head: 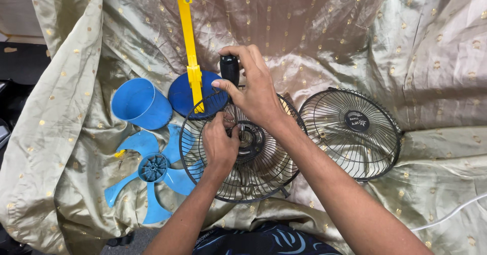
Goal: The person assembles an electric fan by placing the motor housing into the front grille and securing it with a screwdriver. They tighten the central screw to attach the motor to the grille, then reposition the screwdriver and continue tightening the screw to complete the assembly.
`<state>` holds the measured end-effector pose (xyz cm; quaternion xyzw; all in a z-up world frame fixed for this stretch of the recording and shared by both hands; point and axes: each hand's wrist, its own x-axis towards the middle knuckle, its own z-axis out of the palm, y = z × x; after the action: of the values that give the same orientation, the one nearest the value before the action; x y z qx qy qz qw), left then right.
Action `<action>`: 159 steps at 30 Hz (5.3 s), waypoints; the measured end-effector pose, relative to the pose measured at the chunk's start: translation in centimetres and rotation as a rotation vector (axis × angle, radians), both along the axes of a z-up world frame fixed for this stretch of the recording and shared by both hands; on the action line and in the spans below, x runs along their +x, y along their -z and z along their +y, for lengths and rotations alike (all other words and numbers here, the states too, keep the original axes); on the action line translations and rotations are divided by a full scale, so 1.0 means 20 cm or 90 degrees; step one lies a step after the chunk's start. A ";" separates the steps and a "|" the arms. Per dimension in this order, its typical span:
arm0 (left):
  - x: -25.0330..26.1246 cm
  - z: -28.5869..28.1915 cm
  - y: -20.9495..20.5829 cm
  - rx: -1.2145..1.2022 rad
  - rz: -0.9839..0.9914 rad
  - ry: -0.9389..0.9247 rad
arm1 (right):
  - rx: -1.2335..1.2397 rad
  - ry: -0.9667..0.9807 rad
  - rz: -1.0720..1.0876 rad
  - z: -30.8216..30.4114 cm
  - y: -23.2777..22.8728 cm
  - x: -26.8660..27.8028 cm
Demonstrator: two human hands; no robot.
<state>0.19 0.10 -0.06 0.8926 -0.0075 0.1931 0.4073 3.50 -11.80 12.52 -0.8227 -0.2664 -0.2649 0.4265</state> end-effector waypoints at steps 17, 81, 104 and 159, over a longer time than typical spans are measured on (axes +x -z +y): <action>-0.02 -0.01 -0.06 -0.006 0.042 0.011 | 0.018 0.072 0.013 0.01 -0.01 0.03; 0.30 0.09 -0.11 -0.118 0.128 0.232 | -0.003 -0.028 0.061 -0.03 -0.08 0.05; 0.25 0.08 -0.07 -0.205 0.117 0.236 | 0.109 -0.101 0.238 -0.01 -0.01 0.14; -0.02 0.06 -0.01 0.086 0.059 0.142 | 0.049 0.158 -0.034 -0.02 0.09 0.09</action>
<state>-0.24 1.34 0.16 0.9197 -0.1008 0.1040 0.3649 5.29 -12.20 10.66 -0.8250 -0.1635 -0.3476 0.4146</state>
